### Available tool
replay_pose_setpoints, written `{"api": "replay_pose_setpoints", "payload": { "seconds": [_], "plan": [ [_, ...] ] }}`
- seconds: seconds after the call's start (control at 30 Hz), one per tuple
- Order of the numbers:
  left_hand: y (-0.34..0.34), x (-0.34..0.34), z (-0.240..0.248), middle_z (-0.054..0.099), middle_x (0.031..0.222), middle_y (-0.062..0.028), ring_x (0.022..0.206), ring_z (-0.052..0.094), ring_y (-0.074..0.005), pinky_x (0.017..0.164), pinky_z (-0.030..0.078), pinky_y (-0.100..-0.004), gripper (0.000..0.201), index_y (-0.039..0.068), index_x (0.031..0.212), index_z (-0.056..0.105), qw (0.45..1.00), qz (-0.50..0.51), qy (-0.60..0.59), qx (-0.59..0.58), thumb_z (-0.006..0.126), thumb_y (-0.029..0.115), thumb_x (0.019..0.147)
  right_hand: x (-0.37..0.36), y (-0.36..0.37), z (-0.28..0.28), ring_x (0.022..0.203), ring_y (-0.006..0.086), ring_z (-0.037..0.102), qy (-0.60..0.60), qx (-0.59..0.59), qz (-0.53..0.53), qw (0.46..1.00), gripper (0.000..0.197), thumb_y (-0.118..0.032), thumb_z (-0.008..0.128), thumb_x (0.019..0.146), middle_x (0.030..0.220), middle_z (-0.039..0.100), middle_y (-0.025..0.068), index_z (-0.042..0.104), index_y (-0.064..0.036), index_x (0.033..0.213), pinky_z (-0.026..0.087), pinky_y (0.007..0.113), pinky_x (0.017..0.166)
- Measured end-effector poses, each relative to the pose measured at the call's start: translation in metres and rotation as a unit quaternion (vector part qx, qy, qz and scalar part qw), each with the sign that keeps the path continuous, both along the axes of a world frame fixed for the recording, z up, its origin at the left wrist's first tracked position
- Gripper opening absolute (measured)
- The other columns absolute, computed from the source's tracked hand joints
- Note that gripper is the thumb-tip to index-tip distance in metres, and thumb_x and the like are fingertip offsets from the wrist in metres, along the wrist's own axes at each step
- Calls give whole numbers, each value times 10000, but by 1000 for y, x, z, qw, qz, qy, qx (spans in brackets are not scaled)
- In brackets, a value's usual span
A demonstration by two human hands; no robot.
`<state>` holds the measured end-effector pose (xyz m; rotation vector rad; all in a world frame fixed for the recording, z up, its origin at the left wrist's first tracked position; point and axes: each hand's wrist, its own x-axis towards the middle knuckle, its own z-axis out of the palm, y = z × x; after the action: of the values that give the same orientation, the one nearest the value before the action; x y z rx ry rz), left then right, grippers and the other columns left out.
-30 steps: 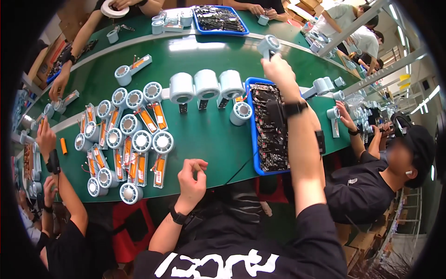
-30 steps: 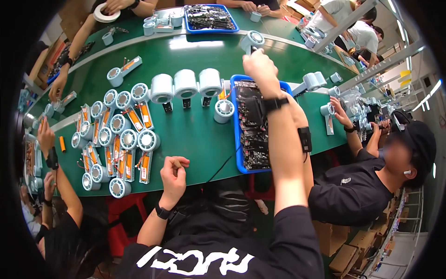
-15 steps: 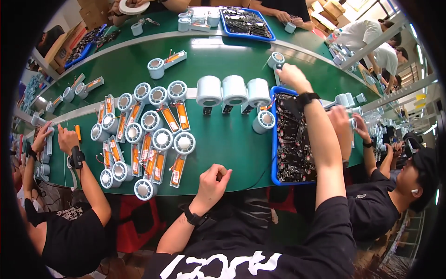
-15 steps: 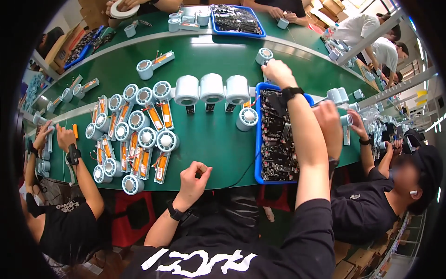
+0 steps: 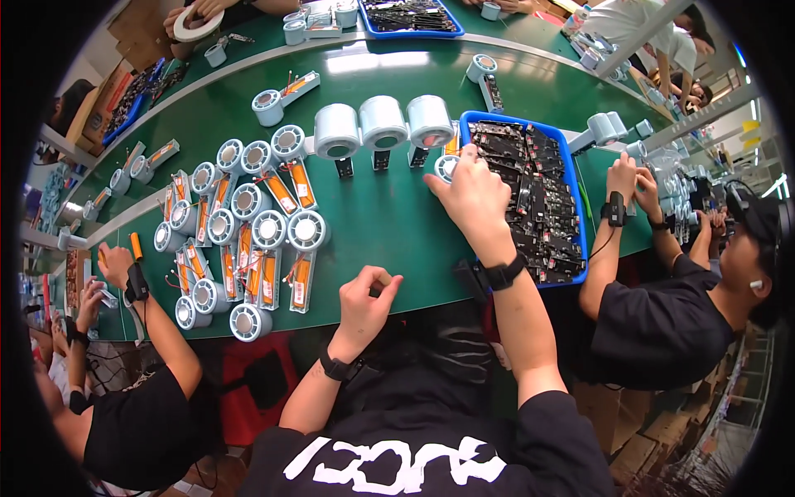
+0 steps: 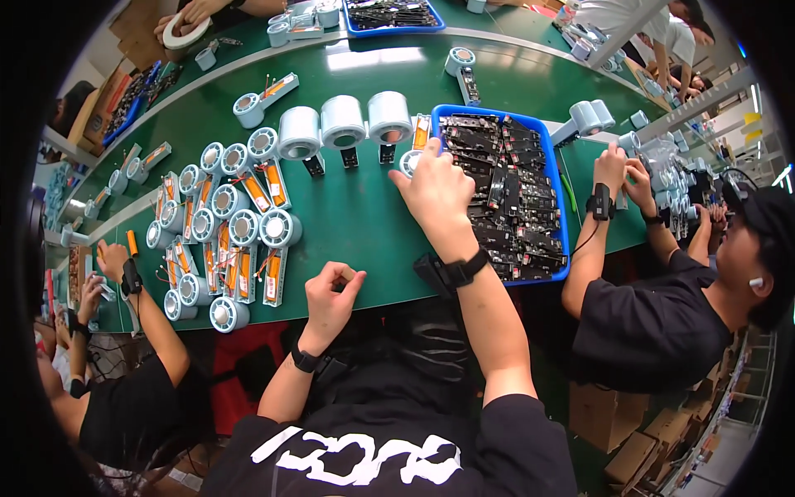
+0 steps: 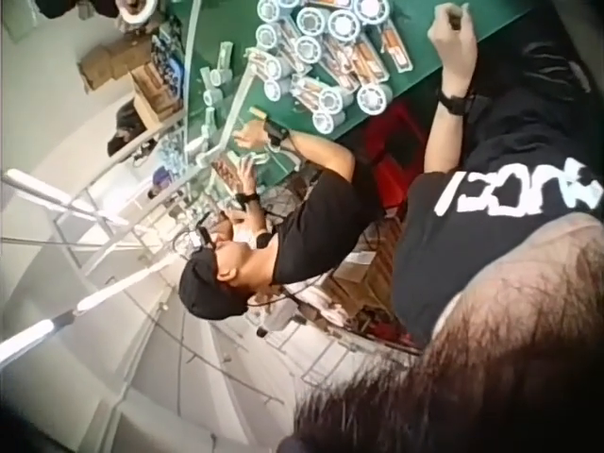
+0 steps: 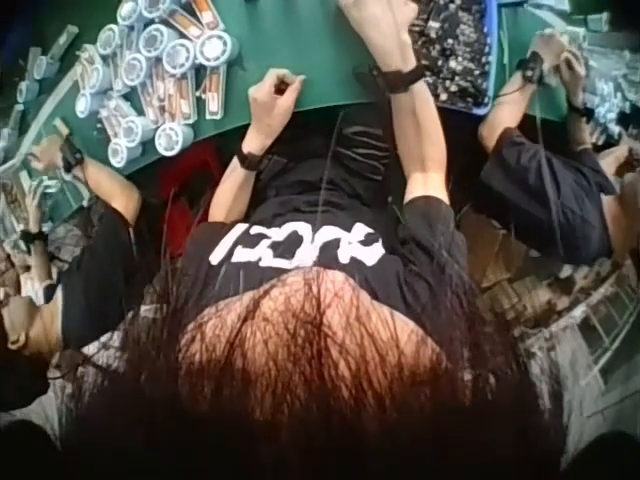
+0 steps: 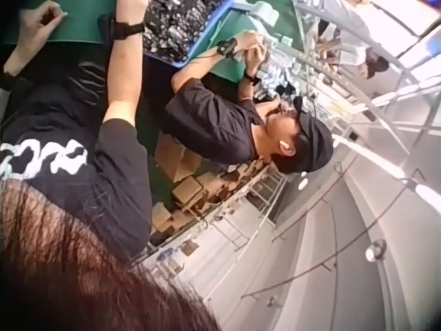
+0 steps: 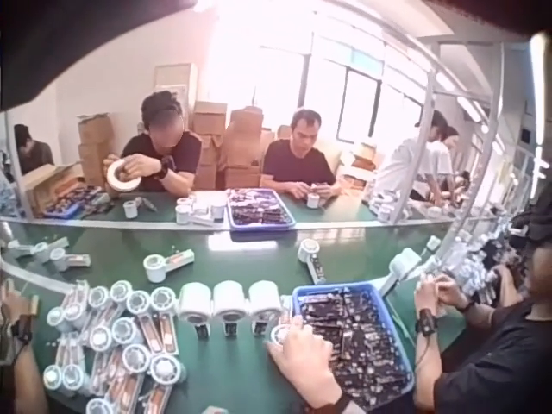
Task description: The person picks up a circuit board from a blue tray, connects it to the wires of a handheld fan, and presses the board into the fan handle before placing the assembly on the table.
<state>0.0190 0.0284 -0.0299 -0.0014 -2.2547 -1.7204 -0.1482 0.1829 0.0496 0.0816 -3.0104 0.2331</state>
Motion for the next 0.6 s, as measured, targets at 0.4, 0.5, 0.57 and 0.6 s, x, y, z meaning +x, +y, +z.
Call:
{"api": "replay_pose_setpoints", "payload": {
  "seconds": [0.4,0.5,0.57,0.6],
  "plan": [
    [4,4,-6,636,689,-43,597,588,-80,570,473,-234,183,-17,820,573,999,17,10,-34,747,-2,875,8,3,7,835,344,750,-27,3,-4,1000,687,-539,780,796,887,743,168,579,-5,1180,599,462,695],
    [3,1,-5,641,688,-50,587,607,-111,557,483,-251,181,-3,827,576,998,18,28,-54,753,7,867,9,1,9,824,339,751,-28,6,1,1000,664,-544,781,791,860,744,158,598,-10,1141,599,456,692],
    [3,0,-5,649,686,-57,566,638,-161,526,497,-279,181,22,844,584,997,6,37,-62,765,20,854,19,5,12,811,336,752,-33,23,-7,999,628,-544,780,788,839,744,151,620,-18,1092,599,447,691],
    [3,0,-5,649,686,-57,566,638,-161,526,497,-279,181,22,844,584,997,16,35,-64,765,20,854,25,5,14,811,336,752,-34,21,3,999,628,-544,780,788,839,744,151,620,-18,1092,599,447,691]
  ]
}}
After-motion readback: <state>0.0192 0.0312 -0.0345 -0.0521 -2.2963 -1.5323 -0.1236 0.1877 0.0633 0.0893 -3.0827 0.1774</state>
